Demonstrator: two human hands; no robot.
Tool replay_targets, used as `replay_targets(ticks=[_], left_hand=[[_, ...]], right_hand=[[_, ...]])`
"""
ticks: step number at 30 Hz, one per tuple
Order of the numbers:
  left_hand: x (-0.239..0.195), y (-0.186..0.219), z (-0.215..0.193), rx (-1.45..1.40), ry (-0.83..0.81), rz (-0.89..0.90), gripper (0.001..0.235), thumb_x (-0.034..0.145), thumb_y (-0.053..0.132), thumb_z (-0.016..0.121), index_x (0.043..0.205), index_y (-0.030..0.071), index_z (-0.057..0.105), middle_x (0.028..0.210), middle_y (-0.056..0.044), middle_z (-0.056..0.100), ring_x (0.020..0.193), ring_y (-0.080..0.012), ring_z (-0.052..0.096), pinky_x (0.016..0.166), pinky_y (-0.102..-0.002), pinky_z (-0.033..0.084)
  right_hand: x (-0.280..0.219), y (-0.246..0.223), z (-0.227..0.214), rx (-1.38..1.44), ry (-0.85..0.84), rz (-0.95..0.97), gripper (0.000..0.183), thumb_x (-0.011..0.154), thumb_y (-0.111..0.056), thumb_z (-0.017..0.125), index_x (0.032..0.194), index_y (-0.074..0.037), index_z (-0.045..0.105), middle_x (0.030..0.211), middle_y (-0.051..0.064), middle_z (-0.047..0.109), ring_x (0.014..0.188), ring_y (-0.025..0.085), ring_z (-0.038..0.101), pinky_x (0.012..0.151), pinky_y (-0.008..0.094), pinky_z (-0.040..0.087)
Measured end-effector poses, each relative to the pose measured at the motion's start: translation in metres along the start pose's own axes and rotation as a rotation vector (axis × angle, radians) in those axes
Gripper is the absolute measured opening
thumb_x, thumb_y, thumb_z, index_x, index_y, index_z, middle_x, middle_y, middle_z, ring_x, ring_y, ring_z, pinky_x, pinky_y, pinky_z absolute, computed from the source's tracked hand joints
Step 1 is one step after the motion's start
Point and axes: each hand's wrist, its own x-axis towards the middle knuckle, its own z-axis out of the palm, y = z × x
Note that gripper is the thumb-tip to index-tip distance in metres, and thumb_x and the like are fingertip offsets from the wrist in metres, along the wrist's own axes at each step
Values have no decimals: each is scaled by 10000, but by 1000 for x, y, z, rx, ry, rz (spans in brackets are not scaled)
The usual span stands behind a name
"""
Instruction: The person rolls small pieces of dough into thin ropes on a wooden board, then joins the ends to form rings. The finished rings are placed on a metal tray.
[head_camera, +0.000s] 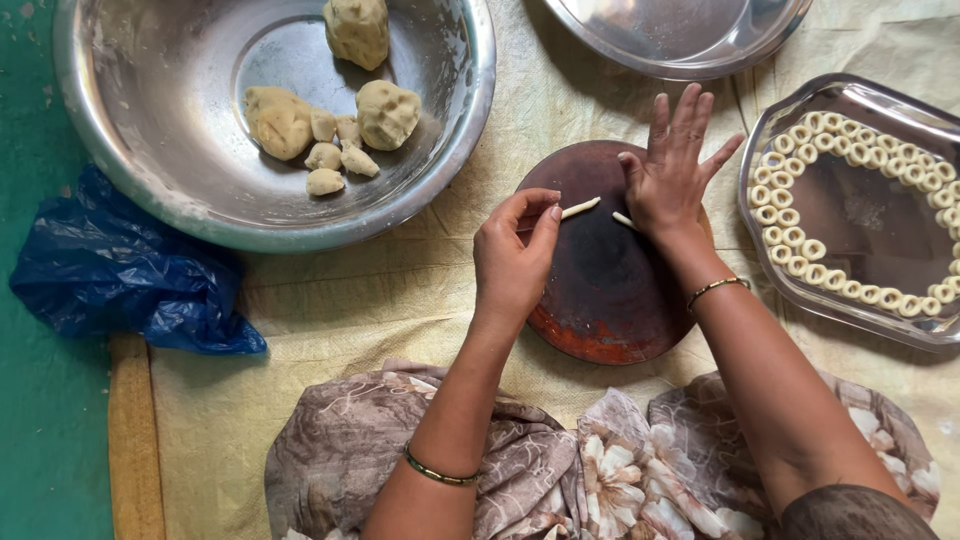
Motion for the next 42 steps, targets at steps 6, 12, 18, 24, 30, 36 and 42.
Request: replay_targets(ticks=[6, 12, 18, 24, 30, 36, 42], left_hand=[[0, 0, 0, 22, -15, 10, 179, 953, 138, 684, 1086, 30, 734, 1005, -98, 779, 924, -176, 761, 845, -312, 598], [-6, -3, -6, 272, 30, 189, 173, 928, 113, 702, 1082, 45, 742, 1034, -110, 752, 886, -207, 748, 811, -322, 584], [-8, -7, -11, 248, 24, 120, 181, 922, 133, 704, 1070, 35, 739, 1013, -99, 768, 859, -188, 755, 773, -317, 595], [-8, -8, -10, 215, 15, 110, 177, 931, 132, 697, 1068, 31, 740, 986, -105, 779, 863, -182, 762, 775, -311, 595], [-8, -6, -8, 262, 3, 82, 171, 928, 132, 695, 1063, 41, 746, 1018, -98, 763, 883, -183, 755, 782, -309, 596], [-6, 1, -5, 220, 6, 93, 186, 928, 122, 693, 1086, 34, 739, 1020, -103, 755, 878, -187, 750, 803, -321, 598], [-5, 7, -6, 248, -27, 79, 194, 921, 138, 694, 1088, 46, 734, 1014, -104, 748, 871, -196, 748, 783, -323, 582]], right_hand=[[-38, -21, -17, 123, -148, -73, 765, 1078, -646, 168, 1692, -213, 24, 1750, 97, -42, 1627, 281, -44, 1154, 741, -178], [-135, -61, -62, 276, -117, -346, 828, 1023, -629, 362, 1664, -187, 83, 1738, 128, -26, 1615, 298, -39, 1154, 713, -176], [-164, -33, -84, 428, -144, -48, 768, 1049, -587, 280, 1659, -199, 19, 1753, 73, -49, 1612, 240, -94, 1192, 691, -178], [-164, -18, -73, 231, -189, 18, 783, 1055, -586, 218, 1644, -192, -117, 1736, 93, -136, 1587, 257, -142, 1182, 686, -172], [-156, -52, -50, 237, -201, -82, 792, 1043, -546, 360, 1651, -204, -14, 1724, 121, -96, 1599, 305, -88, 1145, 729, -158], [-65, -23, -16, 117, -95, -50, 766, 1108, -574, 336, 1690, -205, 2, 1755, 129, -93, 1633, 311, -76, 1162, 762, -151], [-11, -7, 0, -3, -11, 7, 779, 1065, -668, 199, 1701, -278, -28, 1765, 91, -112, 1635, 275, -102, 1164, 741, -175]])
